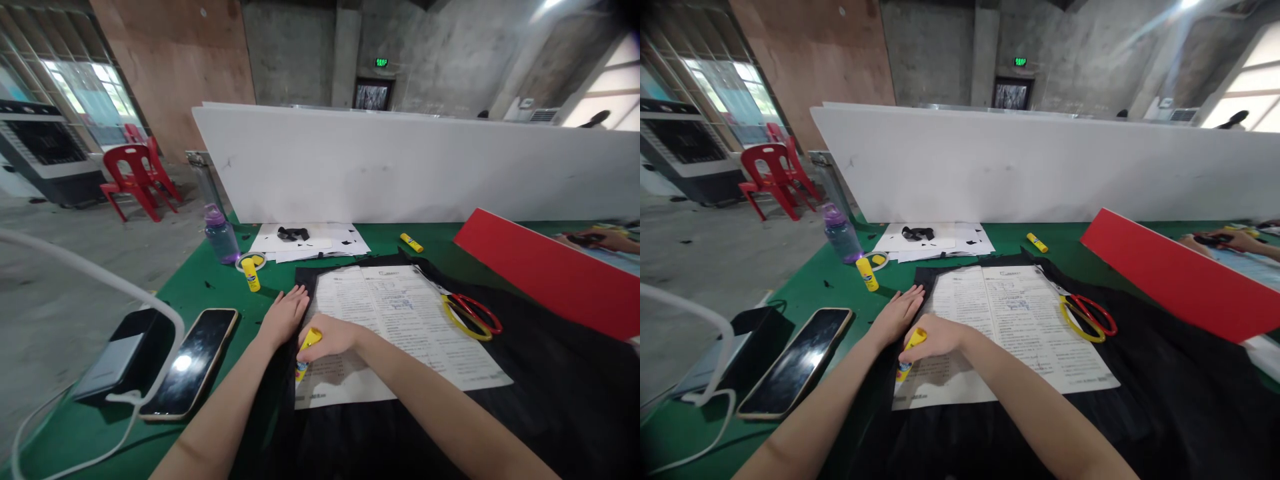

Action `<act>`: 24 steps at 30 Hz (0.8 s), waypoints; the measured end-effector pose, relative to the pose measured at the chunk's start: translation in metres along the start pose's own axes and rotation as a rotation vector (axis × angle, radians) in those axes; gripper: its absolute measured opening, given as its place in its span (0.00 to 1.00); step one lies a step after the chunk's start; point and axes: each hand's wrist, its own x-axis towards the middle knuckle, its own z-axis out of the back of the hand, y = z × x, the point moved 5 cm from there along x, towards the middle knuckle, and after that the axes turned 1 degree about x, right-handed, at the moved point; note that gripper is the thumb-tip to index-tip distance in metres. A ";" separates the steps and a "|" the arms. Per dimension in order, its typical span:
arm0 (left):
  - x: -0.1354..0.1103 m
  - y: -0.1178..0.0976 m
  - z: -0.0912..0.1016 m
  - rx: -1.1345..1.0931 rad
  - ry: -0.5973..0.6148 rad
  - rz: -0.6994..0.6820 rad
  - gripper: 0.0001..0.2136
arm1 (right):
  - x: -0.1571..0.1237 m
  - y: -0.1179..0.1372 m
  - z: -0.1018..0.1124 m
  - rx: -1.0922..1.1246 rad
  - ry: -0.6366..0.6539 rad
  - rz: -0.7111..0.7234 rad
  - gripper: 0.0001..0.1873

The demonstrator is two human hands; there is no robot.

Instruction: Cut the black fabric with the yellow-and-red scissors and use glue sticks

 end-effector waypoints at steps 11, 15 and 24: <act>-0.002 -0.003 0.004 -0.054 -0.050 0.029 0.24 | -0.003 0.006 0.000 -0.022 0.083 -0.036 0.15; -0.003 -0.003 0.004 -0.039 -0.103 0.023 0.25 | -0.006 0.011 0.001 -0.055 0.131 -0.078 0.17; -0.004 -0.001 0.002 -0.061 -0.162 -0.011 0.07 | -0.004 -0.003 0.000 0.120 0.135 -0.081 0.15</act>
